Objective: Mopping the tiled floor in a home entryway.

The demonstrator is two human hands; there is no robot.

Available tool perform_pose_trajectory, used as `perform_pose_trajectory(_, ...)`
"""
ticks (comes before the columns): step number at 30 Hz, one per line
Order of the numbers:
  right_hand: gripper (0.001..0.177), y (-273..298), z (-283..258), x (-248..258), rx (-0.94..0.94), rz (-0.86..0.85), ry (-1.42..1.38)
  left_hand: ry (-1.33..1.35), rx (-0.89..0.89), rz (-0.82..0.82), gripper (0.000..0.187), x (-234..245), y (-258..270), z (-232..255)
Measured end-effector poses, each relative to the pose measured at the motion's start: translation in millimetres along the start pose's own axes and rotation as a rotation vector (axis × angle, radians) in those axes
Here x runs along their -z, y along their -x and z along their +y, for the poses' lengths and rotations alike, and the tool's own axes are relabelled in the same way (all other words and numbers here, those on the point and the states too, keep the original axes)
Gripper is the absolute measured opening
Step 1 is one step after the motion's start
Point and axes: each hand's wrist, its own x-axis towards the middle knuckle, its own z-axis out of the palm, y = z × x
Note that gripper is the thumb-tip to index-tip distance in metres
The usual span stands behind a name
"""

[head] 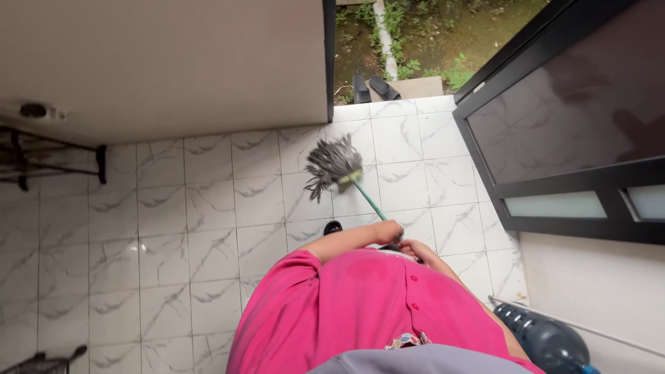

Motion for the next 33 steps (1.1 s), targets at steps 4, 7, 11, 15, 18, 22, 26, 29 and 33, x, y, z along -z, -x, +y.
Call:
perform_pose_trajectory(4,0.037,-38,2,-7,0.077,0.148,0.167,0.074,-0.082,0.019,0.018,-7,17,-20)
perform_pose_trajectory(7,0.035,-81,-5,-19,0.086,0.091,0.069,0.076,-0.027,0.079,0.019,16,34,-42)
perform_pose_trajectory(11,0.02,-109,-33,-45,0.204,0.008,0.005,0.128,-0.015,0.201,0.018,37,27,-83)
perform_pose_trajectory(15,0.017,-111,-55,-57,0.156,-0.029,-0.164,0.109,0.043,0.211,0.02,70,9,-87)
perform_pose_trajectory(18,0.015,-110,-39,-21,0.127,-0.107,-0.39,0.037,0.027,0.114,0.014,46,-8,-94)
perform_pose_trajectory(22,0.016,-71,6,3,0.203,-0.048,-0.388,0.005,-0.121,0.013,0.013,17,-5,-62)
perform_pose_trajectory(26,0.014,-14,35,-11,0.102,0.17,-0.181,0.068,-0.153,-0.069,0.019,-2,15,-20)
perform_pose_trajectory(29,0.021,-14,37,-24,0.086,0.235,-0.032,0.104,-0.134,-0.069,0.019,-3,27,-19)
perform_pose_trajectory(33,0.035,-59,8,-17,0.284,0.164,0.215,0.111,-0.113,0.06,0.021,12,14,-52)
